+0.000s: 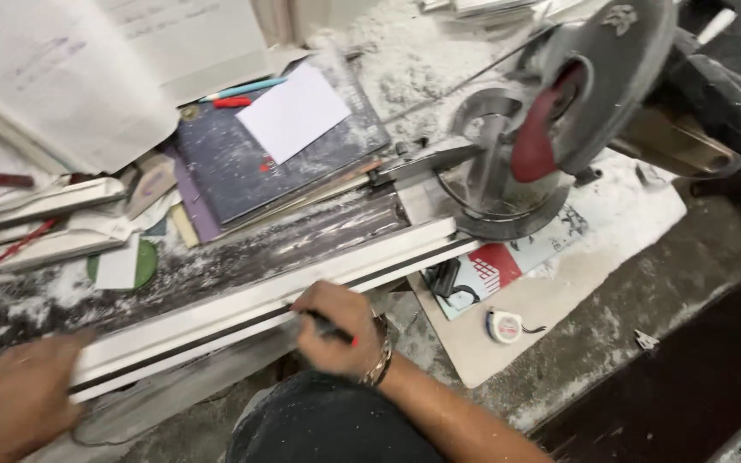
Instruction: Measure and cut white plastic or PVC framing channels using a miter saw.
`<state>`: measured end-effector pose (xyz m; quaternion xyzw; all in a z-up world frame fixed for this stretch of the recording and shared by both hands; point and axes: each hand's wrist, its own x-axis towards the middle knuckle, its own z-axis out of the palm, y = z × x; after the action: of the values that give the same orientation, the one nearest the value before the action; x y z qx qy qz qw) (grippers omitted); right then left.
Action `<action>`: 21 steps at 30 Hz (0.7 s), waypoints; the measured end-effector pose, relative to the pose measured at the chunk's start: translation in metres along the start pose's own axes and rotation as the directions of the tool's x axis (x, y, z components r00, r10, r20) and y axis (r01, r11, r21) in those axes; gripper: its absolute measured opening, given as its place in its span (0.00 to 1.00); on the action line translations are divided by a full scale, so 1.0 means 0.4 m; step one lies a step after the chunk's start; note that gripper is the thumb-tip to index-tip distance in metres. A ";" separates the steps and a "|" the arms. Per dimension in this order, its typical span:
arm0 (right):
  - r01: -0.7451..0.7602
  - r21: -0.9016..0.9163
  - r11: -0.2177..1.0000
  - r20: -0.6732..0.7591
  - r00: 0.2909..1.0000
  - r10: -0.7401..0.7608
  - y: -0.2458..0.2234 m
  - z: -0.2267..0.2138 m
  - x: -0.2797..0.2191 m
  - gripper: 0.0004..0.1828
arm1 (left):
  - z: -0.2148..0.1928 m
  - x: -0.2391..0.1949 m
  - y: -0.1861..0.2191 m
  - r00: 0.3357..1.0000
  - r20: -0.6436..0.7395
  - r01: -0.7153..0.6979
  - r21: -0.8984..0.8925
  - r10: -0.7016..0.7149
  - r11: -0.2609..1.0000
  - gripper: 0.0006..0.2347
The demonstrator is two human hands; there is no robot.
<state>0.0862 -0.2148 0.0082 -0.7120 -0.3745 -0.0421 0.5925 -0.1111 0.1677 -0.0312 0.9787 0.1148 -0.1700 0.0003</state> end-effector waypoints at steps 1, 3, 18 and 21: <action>0.046 0.054 0.997 0.025 0.999 -0.047 -0.009 0.000 -0.010 0.04 | -0.068 0.027 0.095 0.991 0.129 0.033 -0.039 -0.028 0.999 0.36; 0.086 0.111 0.990 0.056 0.994 -0.093 -0.048 -0.017 -0.006 0.03 | -0.154 0.093 0.282 0.964 0.261 0.074 -0.077 -0.051 0.994 0.37; -0.435 -0.019 0.900 -0.300 0.862 0.410 0.056 -0.265 -0.016 0.10 | -0.273 0.173 0.530 0.998 0.038 -0.050 -0.205 0.059 0.978 0.42; -0.419 -0.018 0.908 -0.255 0.880 0.401 0.071 -0.259 -0.001 0.08 | -0.264 0.169 0.530 0.999 0.020 -0.029 -0.261 0.035 0.965 0.36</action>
<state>0.1425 -0.3062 0.0155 -0.7854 -0.1376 -0.0171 0.6032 0.0336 -0.0195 0.0377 0.9698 0.1203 -0.1653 0.1334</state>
